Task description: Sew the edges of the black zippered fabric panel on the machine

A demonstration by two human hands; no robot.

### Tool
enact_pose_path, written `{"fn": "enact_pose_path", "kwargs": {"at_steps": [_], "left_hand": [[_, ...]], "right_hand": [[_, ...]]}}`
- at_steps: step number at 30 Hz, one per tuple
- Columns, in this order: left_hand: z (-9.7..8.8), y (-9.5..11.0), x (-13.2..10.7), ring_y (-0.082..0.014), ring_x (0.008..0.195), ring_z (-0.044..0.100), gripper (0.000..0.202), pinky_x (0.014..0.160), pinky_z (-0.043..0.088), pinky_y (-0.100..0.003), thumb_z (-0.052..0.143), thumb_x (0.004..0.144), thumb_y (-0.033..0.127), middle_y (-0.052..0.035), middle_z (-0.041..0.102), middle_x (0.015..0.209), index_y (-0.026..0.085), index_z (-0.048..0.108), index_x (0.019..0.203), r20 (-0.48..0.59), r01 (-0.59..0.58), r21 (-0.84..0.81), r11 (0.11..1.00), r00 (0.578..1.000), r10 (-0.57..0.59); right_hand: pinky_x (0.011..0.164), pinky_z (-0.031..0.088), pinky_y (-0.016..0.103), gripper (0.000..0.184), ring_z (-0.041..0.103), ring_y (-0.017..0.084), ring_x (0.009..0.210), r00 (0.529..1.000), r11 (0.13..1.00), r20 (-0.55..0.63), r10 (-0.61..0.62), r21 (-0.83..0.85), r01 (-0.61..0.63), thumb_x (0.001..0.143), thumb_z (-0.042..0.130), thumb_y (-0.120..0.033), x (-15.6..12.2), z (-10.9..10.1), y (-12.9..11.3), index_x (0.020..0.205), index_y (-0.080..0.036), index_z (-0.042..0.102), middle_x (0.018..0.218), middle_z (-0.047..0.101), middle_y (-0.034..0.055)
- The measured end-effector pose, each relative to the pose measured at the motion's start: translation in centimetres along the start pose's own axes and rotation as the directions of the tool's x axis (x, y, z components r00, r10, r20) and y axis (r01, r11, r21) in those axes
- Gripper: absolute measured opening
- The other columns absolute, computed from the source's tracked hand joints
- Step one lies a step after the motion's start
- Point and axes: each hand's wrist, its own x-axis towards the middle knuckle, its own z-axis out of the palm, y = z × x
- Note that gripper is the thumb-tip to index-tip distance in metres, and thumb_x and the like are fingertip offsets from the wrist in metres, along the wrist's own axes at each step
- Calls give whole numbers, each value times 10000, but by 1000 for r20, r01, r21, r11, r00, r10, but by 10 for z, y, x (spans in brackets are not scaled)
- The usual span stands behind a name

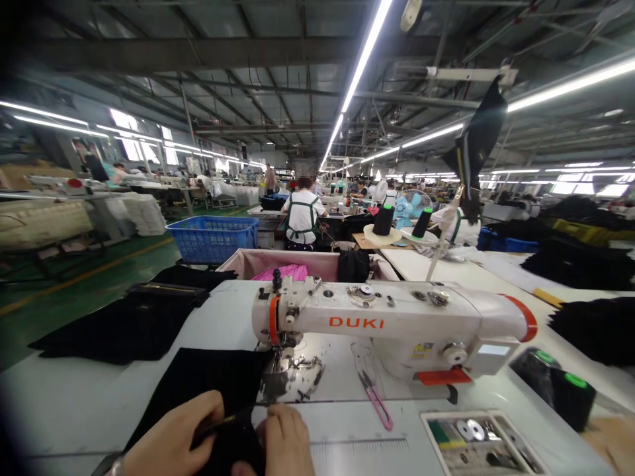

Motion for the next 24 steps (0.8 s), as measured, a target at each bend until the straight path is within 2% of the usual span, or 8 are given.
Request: {"fn": "enact_pose_path", "kwargs": {"at_steps": [2,5,8,10,13,16,19,24], "left_hand": [[-13,11,-12,-174,772,614,159,728,491,-278,462,802,113,14,629,826,222,540,888,23,23,-147,989,1000,-20],[-34,24,-27,-216,1037,631,238,967,479,-308,574,884,343,-16,685,1095,246,605,1099,57,51,-466,883,998,-28],[-43,30,-35,-249,1111,617,348,1018,462,-328,593,906,516,-23,695,1168,274,673,1144,40,89,-582,808,996,-81],[-42,28,-38,-252,1091,627,370,1010,480,-335,613,900,539,-19,701,1172,287,694,1159,43,107,-658,745,994,-105],[-36,23,-41,-251,1057,646,418,987,512,-333,667,865,556,-15,710,1160,299,696,1194,41,123,-761,637,989,-141],[-33,19,-46,-245,1072,639,395,977,516,-299,699,851,536,-13,710,1140,295,720,1164,-25,103,-760,642,982,-187],[-35,20,-51,-228,999,660,369,912,545,-279,676,876,525,-10,716,1061,290,727,1154,-14,103,-766,635,984,-177],[-36,26,-55,-231,953,677,367,859,566,-272,675,872,521,-11,726,977,269,738,1131,-23,104,-761,641,982,-186]], "right_hand": [[1024,518,404,308,596,305,1217,1000,999,25,-8,39,7,717,803,-140,4,-12,-11,971,-228,653,1314,625,94],[1100,455,443,254,499,298,1333,996,994,50,-69,89,65,792,707,-98,14,-35,-31,1000,-235,655,1427,541,94],[1138,397,505,207,413,307,1412,995,988,29,-99,123,95,860,641,-108,23,-55,-48,1008,-249,675,1489,504,71],[1168,342,523,213,466,288,1377,992,980,6,-122,161,120,865,650,-107,28,-66,-55,1003,-265,688,1396,605,41],[1211,273,456,204,665,191,1112,988,956,-36,-153,249,157,846,724,-122,32,-76,-62,971,-280,694,1107,746,-34],[1162,340,361,159,712,131,919,983,940,-91,-158,290,178,830,757,-139,33,-81,-67,909,-261,693,974,759,-57],[1047,445,327,130,718,138,883,980,940,-125,-156,286,186,821,748,-143,32,-83,-70,869,-245,683,948,767,-46],[851,521,319,98,711,152,825,977,946,-157,-143,269,182,839,712,-172,29,-80,-71,814,-243,649,917,769,-43]]}}
